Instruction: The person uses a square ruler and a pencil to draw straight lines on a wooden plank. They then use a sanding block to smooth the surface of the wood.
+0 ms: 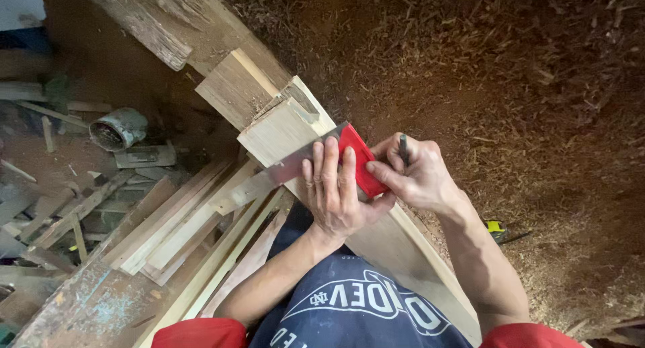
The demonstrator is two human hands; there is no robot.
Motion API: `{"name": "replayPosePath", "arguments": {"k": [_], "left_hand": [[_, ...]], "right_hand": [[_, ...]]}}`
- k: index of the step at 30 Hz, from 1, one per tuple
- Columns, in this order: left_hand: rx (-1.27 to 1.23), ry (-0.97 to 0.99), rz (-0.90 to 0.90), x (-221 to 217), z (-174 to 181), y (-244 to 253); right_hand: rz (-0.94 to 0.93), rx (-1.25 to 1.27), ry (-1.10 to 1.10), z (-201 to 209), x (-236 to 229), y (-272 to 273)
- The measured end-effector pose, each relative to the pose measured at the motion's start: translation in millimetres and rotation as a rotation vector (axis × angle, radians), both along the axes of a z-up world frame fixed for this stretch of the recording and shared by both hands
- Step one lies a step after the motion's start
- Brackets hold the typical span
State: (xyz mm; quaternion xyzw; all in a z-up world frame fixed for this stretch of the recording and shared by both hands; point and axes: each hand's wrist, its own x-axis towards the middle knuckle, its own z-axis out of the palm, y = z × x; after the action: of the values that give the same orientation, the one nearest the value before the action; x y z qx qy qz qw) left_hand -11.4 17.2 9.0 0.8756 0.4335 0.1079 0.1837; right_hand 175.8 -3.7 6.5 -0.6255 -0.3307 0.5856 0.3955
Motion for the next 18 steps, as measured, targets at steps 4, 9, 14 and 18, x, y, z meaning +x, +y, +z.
{"name": "replayPosePath", "arguments": {"k": [4, 9, 14, 18], "left_hand": [[-0.024, -0.022, 0.001, 1.7, 0.2, 0.5], [-0.076, 0.009, 0.055, 4.8, -0.7, 3.9], [-0.084, 0.027, 0.042, 7.1, -1.9, 4.9], [-0.096, 0.063, 0.048, 9.5, -2.2, 5.0]], "right_hand": [[-0.049, 0.002, 0.038, -0.9, -2.9, -3.8], [-0.081, 0.02, 0.012, -5.1, -7.5, 5.7], [-0.089, -0.029, -0.006, -3.4, -6.0, 9.4], [-0.105, -0.063, -0.034, -3.6, -5.8, 10.7]]}}
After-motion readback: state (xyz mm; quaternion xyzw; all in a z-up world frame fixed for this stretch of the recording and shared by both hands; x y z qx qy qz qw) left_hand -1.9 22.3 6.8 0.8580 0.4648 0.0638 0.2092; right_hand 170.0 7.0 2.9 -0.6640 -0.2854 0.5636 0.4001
